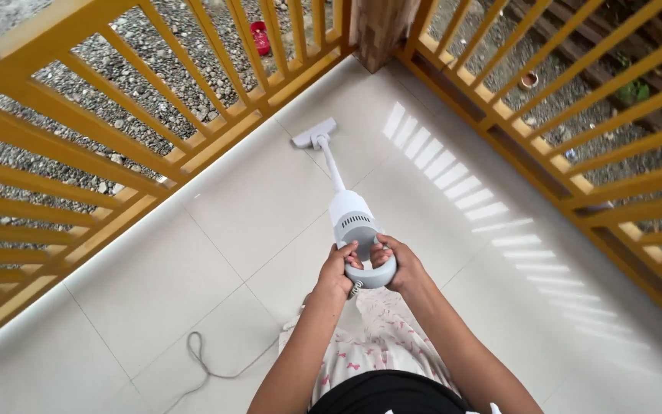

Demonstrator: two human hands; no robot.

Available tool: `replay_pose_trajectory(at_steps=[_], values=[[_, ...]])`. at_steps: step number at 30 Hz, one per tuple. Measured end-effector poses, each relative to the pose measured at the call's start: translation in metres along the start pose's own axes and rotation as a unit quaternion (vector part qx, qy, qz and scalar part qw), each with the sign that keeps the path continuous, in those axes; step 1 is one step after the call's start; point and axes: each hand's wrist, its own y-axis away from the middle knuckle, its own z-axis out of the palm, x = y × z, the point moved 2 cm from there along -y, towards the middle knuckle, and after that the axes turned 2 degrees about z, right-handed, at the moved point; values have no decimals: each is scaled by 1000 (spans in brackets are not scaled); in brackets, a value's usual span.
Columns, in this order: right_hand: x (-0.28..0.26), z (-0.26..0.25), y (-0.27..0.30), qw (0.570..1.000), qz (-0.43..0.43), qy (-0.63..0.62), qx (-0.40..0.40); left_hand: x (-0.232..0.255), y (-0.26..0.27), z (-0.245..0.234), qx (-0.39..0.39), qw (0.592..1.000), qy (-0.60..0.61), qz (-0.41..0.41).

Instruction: Vacuuming a tiled floor on a balcony using a handheld vacuum cleaner.

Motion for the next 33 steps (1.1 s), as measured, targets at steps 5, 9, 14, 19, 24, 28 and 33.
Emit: replay_pose_trajectory(at_steps=[5, 9, 14, 19, 24, 28, 33], values=[[-64, 3, 36, 998, 54, -39, 7, -31, 8, 64, 10, 999, 42, -2], [-115, 2, 10, 1000, 20, -12, -5, -41, -66, 87, 4, 999, 38, 26], [-151, 10, -26, 996, -14, 86, -17, -26, -131, 102, 4, 996, 50, 67], [-158, 32, 20, 1000, 2, 31, -5, -30, -100, 131, 32, 997, 34, 64], [-170, 58, 29, 1000, 1, 19, 11, -15, -109, 152, 54, 996, 40, 55], [-186, 77, -13, 999, -16, 22, -18, 19, -184, 149, 39, 997, 2, 68], [-178, 79, -25, 999, -23, 43, -16, 28, -177, 147, 33, 997, -33, 65]])
